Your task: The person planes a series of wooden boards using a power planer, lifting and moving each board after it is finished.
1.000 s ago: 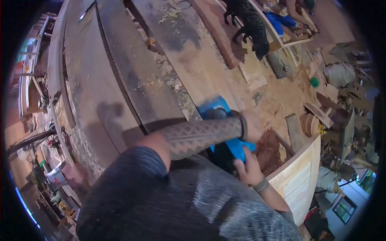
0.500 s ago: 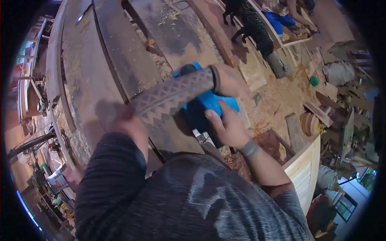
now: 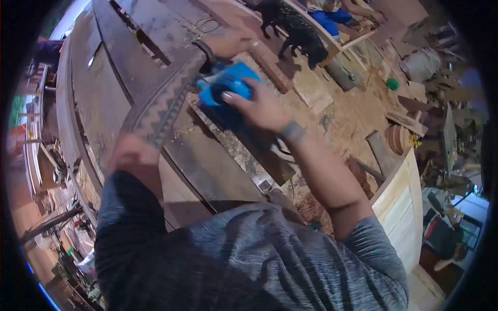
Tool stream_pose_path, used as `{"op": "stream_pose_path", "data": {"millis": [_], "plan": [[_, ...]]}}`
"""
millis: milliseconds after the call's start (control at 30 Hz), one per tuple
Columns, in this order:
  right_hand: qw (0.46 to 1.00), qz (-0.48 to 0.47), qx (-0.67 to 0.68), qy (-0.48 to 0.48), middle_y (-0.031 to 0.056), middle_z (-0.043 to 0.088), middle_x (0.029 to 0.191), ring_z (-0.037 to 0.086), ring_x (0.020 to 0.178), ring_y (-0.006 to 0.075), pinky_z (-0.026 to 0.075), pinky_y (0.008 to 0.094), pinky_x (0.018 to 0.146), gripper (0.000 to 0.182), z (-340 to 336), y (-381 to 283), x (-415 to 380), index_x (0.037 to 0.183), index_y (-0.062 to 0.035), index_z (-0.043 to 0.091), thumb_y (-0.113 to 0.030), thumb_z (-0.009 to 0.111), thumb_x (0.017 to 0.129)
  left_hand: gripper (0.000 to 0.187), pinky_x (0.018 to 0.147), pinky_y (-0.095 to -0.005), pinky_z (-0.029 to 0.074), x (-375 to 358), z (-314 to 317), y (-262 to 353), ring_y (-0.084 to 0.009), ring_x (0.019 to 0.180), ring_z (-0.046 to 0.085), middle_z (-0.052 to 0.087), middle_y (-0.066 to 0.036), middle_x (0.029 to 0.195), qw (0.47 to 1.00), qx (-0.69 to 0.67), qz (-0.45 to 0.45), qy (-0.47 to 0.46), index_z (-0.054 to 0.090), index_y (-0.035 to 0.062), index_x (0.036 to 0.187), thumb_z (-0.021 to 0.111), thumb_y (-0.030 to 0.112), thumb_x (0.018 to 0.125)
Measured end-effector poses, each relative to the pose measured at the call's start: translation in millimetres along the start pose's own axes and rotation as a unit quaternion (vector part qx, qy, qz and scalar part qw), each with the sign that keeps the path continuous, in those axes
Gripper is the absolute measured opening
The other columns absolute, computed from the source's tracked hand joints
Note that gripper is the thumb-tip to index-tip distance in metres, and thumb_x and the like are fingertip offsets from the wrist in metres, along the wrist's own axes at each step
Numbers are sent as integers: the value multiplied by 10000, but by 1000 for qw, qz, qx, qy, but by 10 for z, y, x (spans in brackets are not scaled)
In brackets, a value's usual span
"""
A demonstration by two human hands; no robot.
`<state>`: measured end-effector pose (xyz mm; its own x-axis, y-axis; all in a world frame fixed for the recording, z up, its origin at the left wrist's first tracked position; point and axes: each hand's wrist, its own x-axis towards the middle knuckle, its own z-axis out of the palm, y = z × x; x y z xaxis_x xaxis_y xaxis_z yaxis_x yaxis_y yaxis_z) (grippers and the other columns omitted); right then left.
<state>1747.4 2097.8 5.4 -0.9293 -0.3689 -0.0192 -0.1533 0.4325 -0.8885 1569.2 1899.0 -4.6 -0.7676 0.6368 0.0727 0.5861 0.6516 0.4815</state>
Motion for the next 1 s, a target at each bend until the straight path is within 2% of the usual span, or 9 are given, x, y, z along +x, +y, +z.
{"op": "stream_pose_path", "data": {"millis": [67, 133, 267, 333, 433, 533, 667, 800, 1000], "plan": [[988, 34, 147, -20, 161, 752, 1013, 711, 908, 221, 561, 394, 812, 665, -315, 335, -473, 1371, 10, 637, -444, 811, 918, 369, 1028, -402, 514, 68, -159, 215, -292, 1173, 678, 732, -148, 1264, 991, -26, 80, 105, 688, 60, 1318, 599, 320, 1071], [990, 88, 101, 41, 96, 736, 957, 677, 796, 161, 548, 343, 716, 598, -740, 355, -1112, 1350, -16, 653, -404, 814, 925, 380, 1039, -396, 507, -21, -425, 341, -282, 1173, 680, 736, -138, 1251, 971, -81, 126, 183, 671, 73, 1367, 601, 298, 1069], [938, 234, 175, 188, 10, 644, 791, 599, 608, 88, 486, 250, 535, 381, -1305, 287, -2307, 1218, -10, 649, -247, 785, 952, 466, 1063, -388, 495, -100, 29, -709, -297, 1237, 662, 717, -157, 1313, 979, 41, -47, 192, 611, 99, 1458, 612, 338, 1058], [916, 238, 170, 273, 17, 621, 771, 584, 560, 110, 481, 270, 494, 324, -1439, 321, -2759, 1164, -17, 633, -236, 766, 966, 643, 1122, -441, 413, -274, 440, -1152, -347, 1348, 539, 576, -212, 1440, 968, 106, -186, 130, 491, 102, 1537, 579, 483, 1026], [872, 244, 196, 376, 34, 603, 754, 579, 535, 136, 477, 267, 478, 282, -1498, 632, -3275, 1065, -26, 591, -245, 743, 974, 1058, 1277, -585, 175, -688, 1099, -1455, -462, 1597, 195, 198, -310, 1717, 876, 201, -432, 76, 222, 86, 1676, 469, 810, 946], [845, 207, 244, 429, 35, 610, 756, 586, 551, 134, 481, 270, 491, 284, -1474, 906, -3466, 1068, -23, 595, -249, 742, 979, 1013, 1275, -645, 71, -791, 1384, -611, -499, 1601, 131, 161, -280, 1739, 884, 234, -396, 82, 173, 102, 1695, 450, 766, 982], [859, 202, 221, 416, 28, 629, 760, 587, 560, 122, 469, 285, 506, 315, -1407, 1451, -3430, 1100, -31, 633, -252, 795, 945, 983, 1290, -609, 55, -909, 1908, 259, -487, 1603, 127, 192, -292, 1725, 922, 243, -295, 64, 246, 34, 1668, 450, 728, 1001], [854, 233, 226, 407, 25, 646, 770, 593, 570, 118, 481, 290, 530, 308, -1147, 2022, -3291, 1103, -24, 645, -237, 798, 942, 988, 1298, -582, 55, -991, 2124, 1271, -444, 1610, 148, 213, -296, 1716, 919, 241, -308, 39, 284, -46, 1632, 483, 692, 1007], [853, 217, 262, 397, 13, 695, 859, 593, 694, 70, 499, 268, 638, 354, -174, 3183, -3169, 1175, -16, 659, -232, 804, 935, 936, 1298, -553, 96, -987, 2153, 1253, -428, 1595, 202, 272, -298, 1691, 930, 223, -283, 67, 301, -45, 1623, 560, 613, 1010]]}}
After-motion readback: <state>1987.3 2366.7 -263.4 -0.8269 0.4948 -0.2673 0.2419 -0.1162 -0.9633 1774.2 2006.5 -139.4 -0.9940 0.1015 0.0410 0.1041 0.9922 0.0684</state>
